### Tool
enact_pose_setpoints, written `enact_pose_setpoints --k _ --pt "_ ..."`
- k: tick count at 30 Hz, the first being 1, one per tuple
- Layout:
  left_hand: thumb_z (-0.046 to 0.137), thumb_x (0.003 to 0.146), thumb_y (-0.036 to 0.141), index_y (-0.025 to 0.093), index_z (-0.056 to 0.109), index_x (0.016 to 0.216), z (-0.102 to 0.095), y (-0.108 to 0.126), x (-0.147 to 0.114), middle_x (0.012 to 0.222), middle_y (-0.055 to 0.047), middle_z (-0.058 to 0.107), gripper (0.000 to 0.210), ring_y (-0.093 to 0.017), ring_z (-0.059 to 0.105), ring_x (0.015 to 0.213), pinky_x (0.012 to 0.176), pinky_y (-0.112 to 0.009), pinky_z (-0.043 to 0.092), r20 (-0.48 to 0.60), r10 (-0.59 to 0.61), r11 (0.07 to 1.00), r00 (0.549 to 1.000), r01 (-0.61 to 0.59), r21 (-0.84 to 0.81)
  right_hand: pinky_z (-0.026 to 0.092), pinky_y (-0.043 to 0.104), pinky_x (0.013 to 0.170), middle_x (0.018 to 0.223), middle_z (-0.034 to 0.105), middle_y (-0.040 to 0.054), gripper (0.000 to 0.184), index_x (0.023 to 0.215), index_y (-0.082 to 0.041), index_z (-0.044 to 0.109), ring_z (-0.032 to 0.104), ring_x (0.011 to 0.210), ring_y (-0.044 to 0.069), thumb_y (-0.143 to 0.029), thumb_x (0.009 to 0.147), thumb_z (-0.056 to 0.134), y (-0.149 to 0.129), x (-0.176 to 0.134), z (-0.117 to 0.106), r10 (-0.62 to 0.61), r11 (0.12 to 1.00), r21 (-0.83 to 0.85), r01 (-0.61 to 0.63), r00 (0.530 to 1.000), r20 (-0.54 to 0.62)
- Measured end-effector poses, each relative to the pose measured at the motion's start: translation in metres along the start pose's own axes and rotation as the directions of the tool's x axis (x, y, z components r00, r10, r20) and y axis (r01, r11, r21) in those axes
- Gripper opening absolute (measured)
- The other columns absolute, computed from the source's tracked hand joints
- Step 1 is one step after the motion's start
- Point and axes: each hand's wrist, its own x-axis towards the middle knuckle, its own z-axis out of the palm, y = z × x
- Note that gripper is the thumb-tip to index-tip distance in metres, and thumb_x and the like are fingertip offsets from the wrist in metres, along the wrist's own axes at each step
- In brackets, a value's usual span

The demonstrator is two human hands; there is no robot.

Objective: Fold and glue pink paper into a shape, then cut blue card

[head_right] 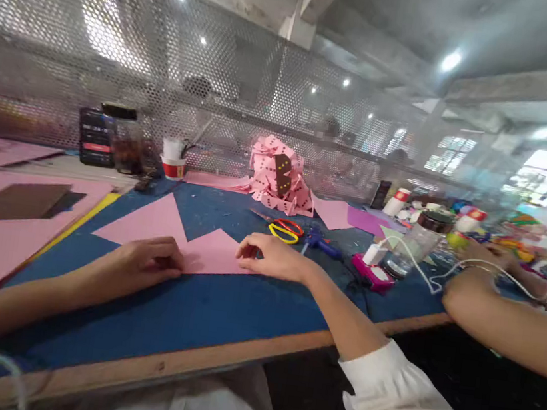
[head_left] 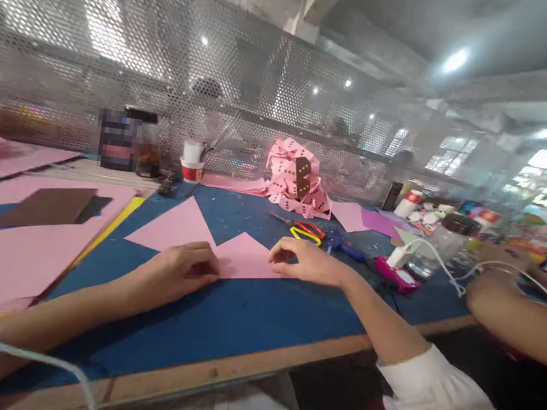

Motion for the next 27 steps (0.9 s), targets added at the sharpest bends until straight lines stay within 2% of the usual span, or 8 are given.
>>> enact_pose_setpoints --k 5,9,12,15,19,27 --pt "0.05 0.099 0.024 0.021 0.068 0.095 -0.003 0.006 -0.004 0.094 -0.002 0.063 0.019 -0.015 0.062 0.084 0.076 -0.025 0.047 -0.007 0.071 0.994 0.997 -0.07 0.082 0.044 0.028 0.082 0.1 0.069 0.0053 0.007 0.095 -0.017 0.069 0.063 0.09 0.017 -0.018 0.093 0.062 -0.015 0.011 0.014 -0.137 0.952 -0.273 0.137 0.99 0.023" --pt "0.046 0.101 0.021 0.021 0.068 0.096 -0.002 0.007 -0.005 0.092 -0.003 0.063 0.022 -0.016 0.061 0.087 0.078 -0.026 0.045 -0.008 0.139 0.98 0.99 -0.136 0.143 0.041 0.032 0.086 0.099 0.07 0.0071 0.012 0.096 -0.016 0.068 0.063 0.093 0.02 -0.021 0.098 0.057 -0.02 0.014 0.023 -0.233 0.823 -0.519 0.229 0.971 0.058" --pt "0.042 0.104 0.02 0.02 0.066 0.098 -0.002 0.007 -0.006 0.091 -0.003 0.063 0.025 -0.016 0.061 0.086 0.077 -0.025 0.045 -0.018 0.234 0.941 0.972 -0.222 0.256 0.039 0.034 0.084 0.096 0.069 0.0087 0.019 0.096 -0.015 0.067 0.062 0.09 0.021 -0.025 0.102 0.051 -0.024 0.013 0.027 -0.269 0.724 -0.64 0.259 0.959 0.085" --pt "0.04 0.106 0.021 0.018 0.065 0.097 -0.001 0.007 -0.007 0.09 -0.003 0.063 0.027 -0.016 0.061 0.084 0.074 -0.025 0.045 -0.005 0.303 0.886 0.953 -0.28 0.37 0.038 0.035 0.082 0.094 0.069 0.0092 0.022 0.097 -0.015 0.066 0.061 0.088 0.021 -0.029 0.103 0.05 -0.029 0.011 0.027 -0.291 0.666 -0.691 0.282 0.951 0.107" --pt "0.038 0.107 0.021 0.018 0.063 0.096 0.0 0.008 -0.007 0.089 -0.004 0.061 0.028 -0.017 0.058 0.081 0.073 -0.028 0.043 0.029 0.326 0.849 0.945 -0.306 0.43 0.036 0.034 0.08 0.092 0.068 0.0082 0.022 0.096 -0.016 0.065 0.061 0.087 0.02 -0.029 0.104 0.049 -0.03 0.011 0.029 -0.311 0.639 -0.709 0.297 0.943 0.116" --pt "0.035 0.107 0.02 0.018 0.06 0.092 0.001 0.01 -0.007 0.087 -0.004 0.058 0.03 -0.018 0.052 0.077 0.072 -0.031 0.041 0.073 0.336 0.79 0.939 -0.323 0.521 0.035 0.034 0.078 0.089 0.067 0.0055 0.02 0.091 -0.017 0.065 0.059 0.085 0.019 -0.026 0.102 0.051 -0.02 0.016 0.037 -0.341 0.66 -0.696 0.283 0.938 0.059"
